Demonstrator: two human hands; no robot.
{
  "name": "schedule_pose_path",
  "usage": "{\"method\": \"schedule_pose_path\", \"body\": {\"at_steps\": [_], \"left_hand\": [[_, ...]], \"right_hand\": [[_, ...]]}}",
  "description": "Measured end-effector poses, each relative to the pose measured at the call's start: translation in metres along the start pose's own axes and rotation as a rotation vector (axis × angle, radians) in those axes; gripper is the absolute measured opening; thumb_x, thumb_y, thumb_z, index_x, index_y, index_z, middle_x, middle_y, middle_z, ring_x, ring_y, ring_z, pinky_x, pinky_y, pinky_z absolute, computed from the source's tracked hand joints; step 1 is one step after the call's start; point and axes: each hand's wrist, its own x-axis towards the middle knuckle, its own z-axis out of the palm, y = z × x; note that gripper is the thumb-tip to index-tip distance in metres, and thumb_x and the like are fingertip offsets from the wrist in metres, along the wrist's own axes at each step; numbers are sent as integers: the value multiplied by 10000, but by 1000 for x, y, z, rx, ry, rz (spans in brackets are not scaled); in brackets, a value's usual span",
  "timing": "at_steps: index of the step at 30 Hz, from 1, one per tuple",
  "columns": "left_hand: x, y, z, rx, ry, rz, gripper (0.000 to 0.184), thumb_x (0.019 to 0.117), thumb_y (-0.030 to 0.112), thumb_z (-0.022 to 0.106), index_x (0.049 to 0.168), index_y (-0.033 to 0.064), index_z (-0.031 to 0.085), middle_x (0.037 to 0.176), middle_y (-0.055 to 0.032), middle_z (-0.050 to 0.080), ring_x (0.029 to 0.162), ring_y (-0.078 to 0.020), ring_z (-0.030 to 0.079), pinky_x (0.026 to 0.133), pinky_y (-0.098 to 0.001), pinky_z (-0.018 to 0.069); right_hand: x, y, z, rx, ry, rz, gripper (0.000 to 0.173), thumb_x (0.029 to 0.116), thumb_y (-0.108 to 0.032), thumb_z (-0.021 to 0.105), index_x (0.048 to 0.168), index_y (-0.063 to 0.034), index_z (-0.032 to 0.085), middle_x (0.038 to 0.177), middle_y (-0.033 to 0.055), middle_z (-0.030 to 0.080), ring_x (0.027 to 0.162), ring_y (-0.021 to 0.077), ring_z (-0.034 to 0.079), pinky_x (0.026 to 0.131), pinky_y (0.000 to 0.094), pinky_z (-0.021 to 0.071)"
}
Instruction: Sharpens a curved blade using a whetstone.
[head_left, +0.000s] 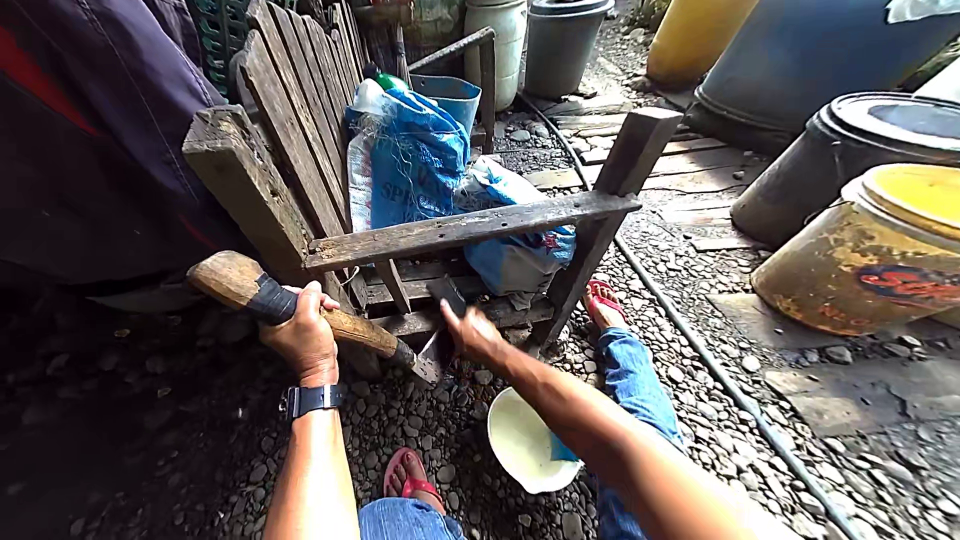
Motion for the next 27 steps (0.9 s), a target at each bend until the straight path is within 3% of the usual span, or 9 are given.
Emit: {"method": "schedule_pose_path", "body": {"at_steps": [3, 8, 11, 14, 19, 21, 25, 27], "left_hand": [[-2, 4, 0, -7, -9, 14, 175, 873, -75, 552, 819, 89, 523, 531, 38, 586, 445, -94, 609, 482, -248, 569], [2, -1, 2, -5, -3, 17, 180, 867, -74, 561, 802, 90, 523, 525, 51, 574, 441, -75, 598, 479, -231, 560], [-2, 0, 1, -8, -23, 12, 165, 867, -72, 555, 843, 88, 519, 535, 52, 581, 452, -79, 606, 490, -237, 567], [-4, 3, 0, -20, -56, 42, 157, 862, -68, 553, 854, 88, 531, 541, 46, 597, 458, -90, 616, 492, -248, 571], [2, -3, -1, -16, -6, 29, 175, 868, -88, 570, 828, 77, 526, 527, 46, 583, 442, -79, 602, 478, -235, 563], [5, -4, -1, -24, 6, 11, 179, 866, -86, 561, 823, 83, 520, 524, 46, 577, 438, -82, 598, 477, -238, 563], [2, -5, -7, -21, -5, 5, 154, 874, -69, 550, 840, 78, 521, 535, 41, 583, 450, -92, 607, 493, -249, 571], [3, -9, -13, -34, 6, -1, 139, 871, -67, 554, 850, 69, 531, 543, 37, 590, 455, -94, 611, 495, -254, 576]], "right_hand": [[22, -5, -18, -22, -1, 86, 609, 1114, -222, 338, 1671, -162, 99, 1466, 369, 449, 1318, 504, 521, 1071, 572, 453], [-35, 11, 32, -67, -81, -110, 684, 1076, -143, 460, 1672, -192, 126, 1417, 413, 429, 1280, 570, 500, 1014, 621, 478], [-10, 8, 8, -34, -16, -63, 658, 1085, -166, 427, 1670, -167, 127, 1423, 423, 444, 1270, 566, 521, 1030, 621, 470], [20, 0, -21, -55, -11, 53, 615, 1109, -211, 350, 1670, -154, 103, 1444, 378, 467, 1305, 512, 528, 1070, 581, 448], [-23, 17, 23, -97, -57, -103, 687, 1069, -125, 455, 1671, -185, 128, 1420, 421, 431, 1280, 579, 500, 1014, 630, 474], [-19, 16, 16, -106, -57, -100, 708, 1062, -121, 469, 1672, -193, 117, 1422, 420, 429, 1276, 581, 500, 1015, 632, 472], [25, 0, -23, -86, -34, 34, 630, 1109, -208, 362, 1671, -155, 83, 1453, 377, 458, 1317, 511, 518, 1078, 576, 442], [22, 3, -16, -79, -12, 19, 645, 1094, -178, 388, 1671, -161, 101, 1445, 392, 450, 1313, 529, 511, 1064, 594, 453]]}}
